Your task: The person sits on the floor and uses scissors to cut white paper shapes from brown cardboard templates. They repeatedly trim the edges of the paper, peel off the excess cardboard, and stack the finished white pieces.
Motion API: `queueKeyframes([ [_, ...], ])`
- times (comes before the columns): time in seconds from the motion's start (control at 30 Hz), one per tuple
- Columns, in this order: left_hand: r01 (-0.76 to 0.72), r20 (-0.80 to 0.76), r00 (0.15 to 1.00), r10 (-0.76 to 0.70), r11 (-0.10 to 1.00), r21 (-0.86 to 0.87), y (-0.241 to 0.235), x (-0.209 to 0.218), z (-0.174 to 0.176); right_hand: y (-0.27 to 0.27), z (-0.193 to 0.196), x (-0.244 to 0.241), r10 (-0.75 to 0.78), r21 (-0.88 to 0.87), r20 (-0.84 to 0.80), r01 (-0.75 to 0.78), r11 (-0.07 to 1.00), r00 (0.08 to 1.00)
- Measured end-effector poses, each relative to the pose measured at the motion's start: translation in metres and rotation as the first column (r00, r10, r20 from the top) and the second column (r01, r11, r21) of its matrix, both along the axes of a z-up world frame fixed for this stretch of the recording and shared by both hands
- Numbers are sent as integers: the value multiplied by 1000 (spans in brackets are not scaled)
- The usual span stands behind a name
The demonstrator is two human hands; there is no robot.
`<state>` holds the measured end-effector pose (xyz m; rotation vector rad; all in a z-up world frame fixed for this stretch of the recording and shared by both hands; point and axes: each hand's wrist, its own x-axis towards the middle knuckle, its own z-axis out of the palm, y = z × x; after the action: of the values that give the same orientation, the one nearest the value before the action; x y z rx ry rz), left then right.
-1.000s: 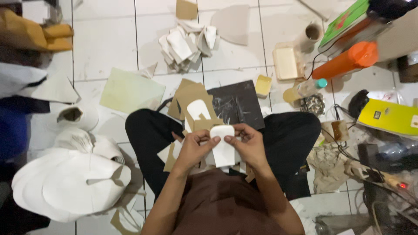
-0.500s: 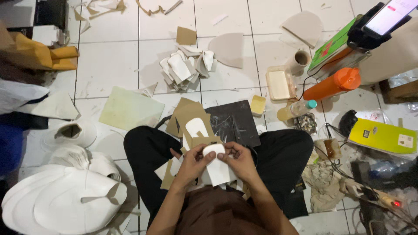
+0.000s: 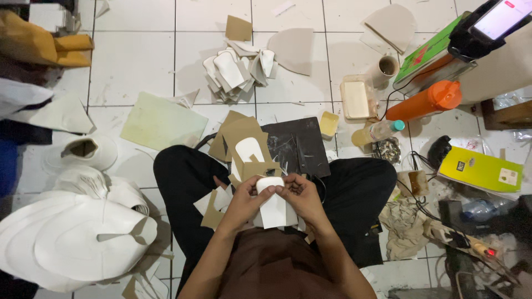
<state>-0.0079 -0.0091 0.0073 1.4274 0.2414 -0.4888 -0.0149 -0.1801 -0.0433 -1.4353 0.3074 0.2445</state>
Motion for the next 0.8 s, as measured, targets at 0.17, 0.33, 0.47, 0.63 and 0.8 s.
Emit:
queueKeyframes([
  [0.17,30,-17,999,-30,999,17,2,3,12,-1,-1,-1,22,-7,-20,-22,1000,1000],
  [0.33,73,-42,997,-72,997,21,3,2,20,-4,-14,-5,20,1,-63,-20,1000,998],
  [0.47,83,-98,992,-80,996,24,5,1,20,1,-6,-9,4,43,-114,1,999,993],
  [0.63,116,-82,990,-112,992,46,3,1,12,-2,-19,-9,-29,-59,-23,28,998,999],
  [0.8,25,-107,994,-19,998,50,9,-11,-84,-2,-24,-7,-70,-93,-13,69,993,997],
])
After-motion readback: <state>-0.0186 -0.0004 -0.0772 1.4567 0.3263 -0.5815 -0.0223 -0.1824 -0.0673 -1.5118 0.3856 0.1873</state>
